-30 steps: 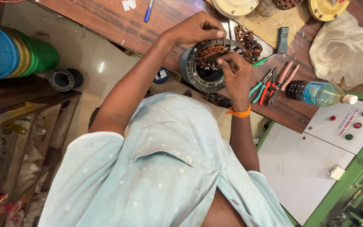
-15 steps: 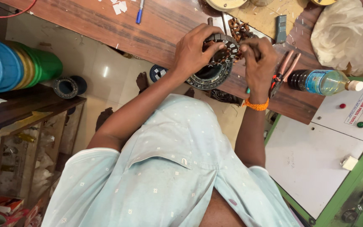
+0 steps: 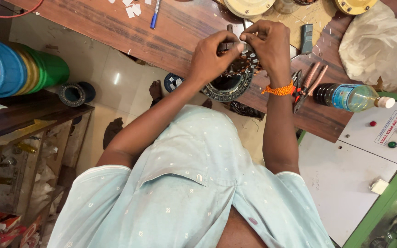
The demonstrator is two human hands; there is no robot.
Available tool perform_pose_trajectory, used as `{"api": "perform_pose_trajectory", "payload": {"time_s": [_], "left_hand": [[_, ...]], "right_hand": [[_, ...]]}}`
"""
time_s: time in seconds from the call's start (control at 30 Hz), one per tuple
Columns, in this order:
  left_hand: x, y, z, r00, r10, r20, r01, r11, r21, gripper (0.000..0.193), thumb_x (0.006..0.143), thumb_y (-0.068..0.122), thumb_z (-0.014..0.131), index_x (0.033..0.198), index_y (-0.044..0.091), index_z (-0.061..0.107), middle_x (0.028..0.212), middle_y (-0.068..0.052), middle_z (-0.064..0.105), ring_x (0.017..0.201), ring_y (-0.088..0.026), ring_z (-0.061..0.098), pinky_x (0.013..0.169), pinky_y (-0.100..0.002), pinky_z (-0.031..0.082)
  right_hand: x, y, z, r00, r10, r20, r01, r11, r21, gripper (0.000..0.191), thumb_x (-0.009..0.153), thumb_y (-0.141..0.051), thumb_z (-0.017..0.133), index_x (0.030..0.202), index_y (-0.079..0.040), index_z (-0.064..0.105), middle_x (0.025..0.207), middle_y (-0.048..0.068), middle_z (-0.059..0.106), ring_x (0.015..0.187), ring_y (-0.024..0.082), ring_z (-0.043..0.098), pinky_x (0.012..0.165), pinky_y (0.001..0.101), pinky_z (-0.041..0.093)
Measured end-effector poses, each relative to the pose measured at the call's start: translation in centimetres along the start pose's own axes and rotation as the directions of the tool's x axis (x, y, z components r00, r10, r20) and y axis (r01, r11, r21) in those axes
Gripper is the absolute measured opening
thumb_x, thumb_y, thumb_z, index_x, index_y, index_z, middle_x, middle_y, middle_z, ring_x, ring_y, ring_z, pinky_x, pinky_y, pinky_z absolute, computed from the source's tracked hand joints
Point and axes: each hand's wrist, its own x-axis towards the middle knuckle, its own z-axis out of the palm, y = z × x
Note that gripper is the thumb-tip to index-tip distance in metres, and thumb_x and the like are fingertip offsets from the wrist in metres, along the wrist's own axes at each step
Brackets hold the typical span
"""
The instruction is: The person inserts and presses copper wire coils into the slots of a motor stator core on the workbench, working around the stator by hand and adjusting each coil into place. Pliers and other stator parts sit on the bench nearby.
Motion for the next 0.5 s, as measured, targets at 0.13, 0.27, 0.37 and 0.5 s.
{"api": "perform_pose_trajectory", "payload": {"time_s": [0.13, 0.27, 0.37, 0.5], "left_hand": [[4.0, -2.9, 0.2, 0.924, -0.334, 0.185, 0.343, 0.939, -0.021, 0.041, 0.091, 0.040, 0.073, 0.118, 0.010, 0.073, 0.090, -0.007, 0.078, 0.080, -0.018, 0.072, 0.074, -0.036, 0.053], [6.6, -5.8, 1.0, 0.847, -0.285, 0.449, 0.463, 0.810, -0.360, 0.035, 0.086, 0.024, 0.077, 0.111, 0.000, 0.075, 0.096, -0.006, 0.079, 0.086, -0.014, 0.075, 0.079, -0.031, 0.061], [6.8, -6.9, 0.4, 0.830, -0.196, 0.522, 0.446, 0.795, -0.410, 0.026, 0.089, 0.014, 0.076, 0.111, 0.000, 0.075, 0.097, -0.004, 0.079, 0.087, -0.010, 0.074, 0.081, -0.027, 0.061], [6.3, -7.0, -2.0, 0.830, 0.034, 0.557, 0.209, 0.906, -0.368, 0.014, 0.099, 0.007, 0.074, 0.110, 0.002, 0.078, 0.099, -0.001, 0.077, 0.090, -0.006, 0.069, 0.084, -0.024, 0.059]], "right_hand": [[1.1, 0.4, -0.1, 1.000, -0.022, 0.015, 0.024, 0.994, -0.111, 0.008, 0.090, -0.007, 0.083, 0.092, -0.001, 0.078, 0.062, 0.000, 0.061, 0.056, 0.005, 0.051, 0.049, 0.0257, 0.037], [1.4, 0.0, 0.0, 0.998, -0.056, -0.043, 0.047, 0.982, -0.185, 0.013, 0.087, -0.009, 0.087, 0.089, -0.001, 0.078, 0.061, 0.000, 0.060, 0.054, 0.005, 0.051, 0.048, 0.0260, 0.036], [0.6, -0.9, 0.0, 0.994, -0.061, -0.092, 0.047, 0.988, -0.148, 0.015, 0.089, -0.011, 0.088, 0.091, -0.001, 0.077, 0.063, 0.001, 0.060, 0.055, 0.005, 0.049, 0.048, 0.0267, 0.035], [-2.5, -2.6, -0.7, 0.997, -0.066, -0.040, 0.065, 0.998, -0.013, 0.012, 0.095, -0.010, 0.084, 0.095, -0.001, 0.076, 0.070, -0.002, 0.063, 0.061, 0.004, 0.051, 0.052, 0.0248, 0.037]]}}
